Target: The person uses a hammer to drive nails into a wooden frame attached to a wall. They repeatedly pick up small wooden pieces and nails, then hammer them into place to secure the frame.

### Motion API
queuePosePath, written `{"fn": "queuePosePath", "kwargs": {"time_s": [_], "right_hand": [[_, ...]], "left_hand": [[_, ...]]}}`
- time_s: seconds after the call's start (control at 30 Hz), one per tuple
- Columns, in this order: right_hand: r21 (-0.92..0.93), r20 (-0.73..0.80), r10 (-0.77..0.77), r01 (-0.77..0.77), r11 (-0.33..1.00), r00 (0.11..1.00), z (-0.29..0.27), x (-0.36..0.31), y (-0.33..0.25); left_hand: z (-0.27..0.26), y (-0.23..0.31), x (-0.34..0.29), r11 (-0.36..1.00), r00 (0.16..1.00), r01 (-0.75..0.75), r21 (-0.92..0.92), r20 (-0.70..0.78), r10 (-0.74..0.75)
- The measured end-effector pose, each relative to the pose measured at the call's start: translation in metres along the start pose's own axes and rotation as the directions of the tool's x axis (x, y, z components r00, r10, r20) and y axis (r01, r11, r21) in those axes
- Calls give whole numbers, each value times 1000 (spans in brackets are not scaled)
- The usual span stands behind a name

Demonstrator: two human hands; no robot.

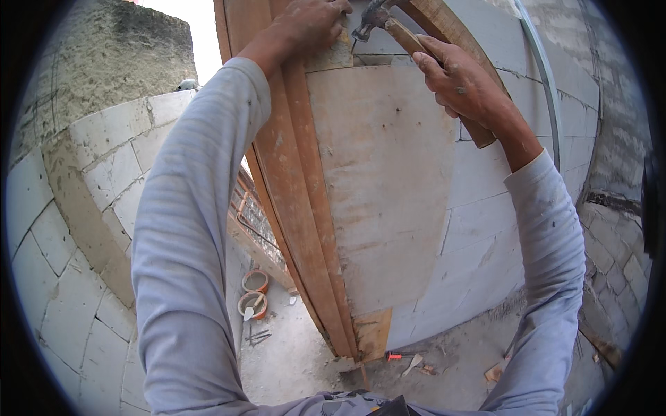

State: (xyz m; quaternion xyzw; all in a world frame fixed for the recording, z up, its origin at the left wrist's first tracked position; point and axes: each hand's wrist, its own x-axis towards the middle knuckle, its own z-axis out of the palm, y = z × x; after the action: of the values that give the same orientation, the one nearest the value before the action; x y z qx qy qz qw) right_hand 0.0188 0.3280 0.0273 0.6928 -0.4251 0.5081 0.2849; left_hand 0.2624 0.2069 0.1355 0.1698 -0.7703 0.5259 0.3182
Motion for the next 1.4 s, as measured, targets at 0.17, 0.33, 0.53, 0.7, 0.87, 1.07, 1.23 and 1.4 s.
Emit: {"fn": "queuePosePath", "kwargs": {"time_s": [0.17,0.33,0.53,0.7,0.87,1.07,1.23,1.4], "right_hand": [[16,-128,-56,59,998,990,-10,3,12],[62,296,235,-264,962,926,-16,-3,-22],[-74,-215,-161,149,986,963,-4,8,21],[-32,90,69,-67,997,994,-10,8,-4],[42,37,115,-116,992,993,-26,9,-14],[-30,-50,11,-12,999,999,2,6,6],[127,182,216,-241,962,959,-29,4,-17],[-230,-367,-315,243,942,875,10,27,34]], "left_hand": [[-10,4,7,1000,1000,-8,16,10,8],[2,-1,1,1000,1000,-12,-8,-28,12],[2,-2,6,999,998,-44,15,-38,45],[5,-3,1,1000,998,-21,-18,-65,19],[-5,3,-1,999,999,13,-37,-40,-14],[-3,4,2,1000,997,-7,-17,-78,6],[-7,7,-2,999,997,32,-26,-75,-34],[-1,5,8,1000,997,8,-17,-72,-9]]}}
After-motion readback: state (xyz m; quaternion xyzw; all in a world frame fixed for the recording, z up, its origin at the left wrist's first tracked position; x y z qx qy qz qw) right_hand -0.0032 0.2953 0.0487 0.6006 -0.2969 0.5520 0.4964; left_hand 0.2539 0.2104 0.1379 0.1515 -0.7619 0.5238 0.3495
